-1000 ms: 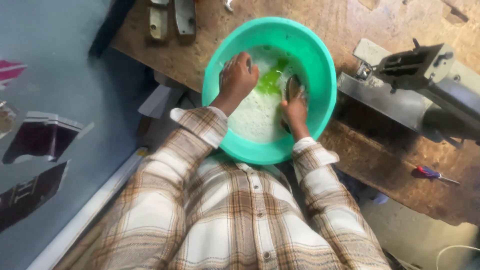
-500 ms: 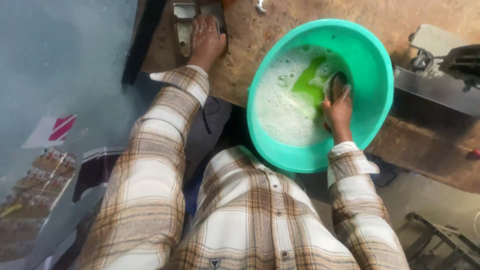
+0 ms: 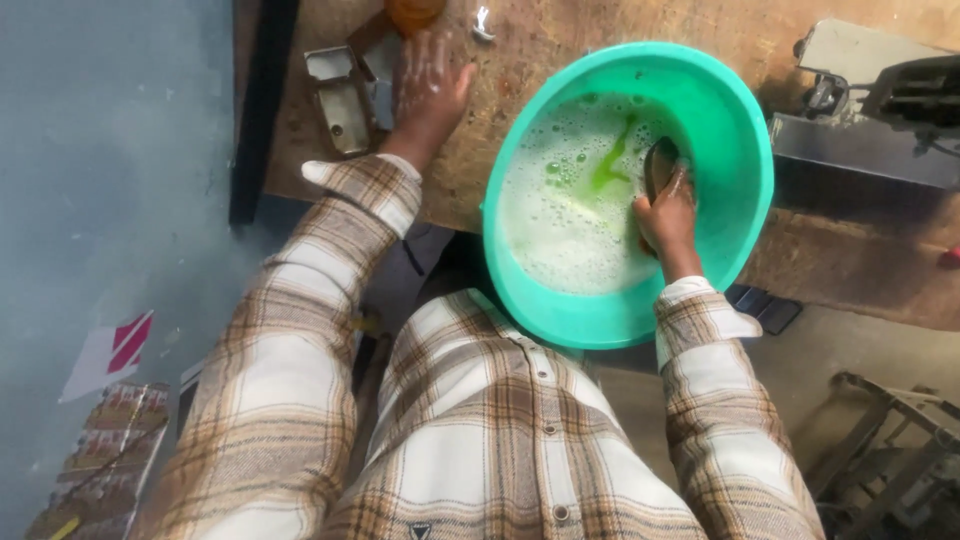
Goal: Scrubbing and cleaning various small metal and plastic machine components in a basin of soapy water using a brush.
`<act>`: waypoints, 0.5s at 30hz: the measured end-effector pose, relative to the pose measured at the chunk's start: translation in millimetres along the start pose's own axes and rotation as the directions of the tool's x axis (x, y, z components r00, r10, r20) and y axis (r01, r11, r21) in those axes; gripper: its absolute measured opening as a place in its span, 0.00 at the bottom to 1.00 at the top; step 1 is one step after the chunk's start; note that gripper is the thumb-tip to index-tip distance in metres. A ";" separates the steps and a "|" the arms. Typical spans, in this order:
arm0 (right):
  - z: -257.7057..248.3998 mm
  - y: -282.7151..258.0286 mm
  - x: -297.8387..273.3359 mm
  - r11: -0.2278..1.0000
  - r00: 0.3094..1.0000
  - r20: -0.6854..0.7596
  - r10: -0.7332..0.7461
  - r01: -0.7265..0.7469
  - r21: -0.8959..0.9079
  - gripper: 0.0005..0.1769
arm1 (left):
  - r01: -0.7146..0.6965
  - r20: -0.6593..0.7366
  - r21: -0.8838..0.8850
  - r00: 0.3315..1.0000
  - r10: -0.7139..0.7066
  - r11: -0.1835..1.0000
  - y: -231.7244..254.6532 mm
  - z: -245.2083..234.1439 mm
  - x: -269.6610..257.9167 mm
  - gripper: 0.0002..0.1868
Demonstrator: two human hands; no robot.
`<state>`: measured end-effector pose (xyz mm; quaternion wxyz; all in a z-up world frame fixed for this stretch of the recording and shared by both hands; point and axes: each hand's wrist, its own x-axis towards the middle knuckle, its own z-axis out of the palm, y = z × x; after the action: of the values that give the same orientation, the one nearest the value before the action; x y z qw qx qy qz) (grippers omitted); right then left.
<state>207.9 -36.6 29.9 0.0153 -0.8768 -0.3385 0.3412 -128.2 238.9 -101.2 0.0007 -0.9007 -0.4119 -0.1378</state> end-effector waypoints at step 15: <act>20.2 26.4 17.3 0.998 0.998 -0.019 -0.059 0.058 -0.025 0.54 | 0.106 0.023 0.021 0.994 -0.107 0.994 18.6 141.1 36.0 0.30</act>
<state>220.3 -50.7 -2.6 0.0177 -0.8699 -0.3681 0.3278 -57.0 269.5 -225.8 -0.0027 -0.8790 -0.4608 -0.1226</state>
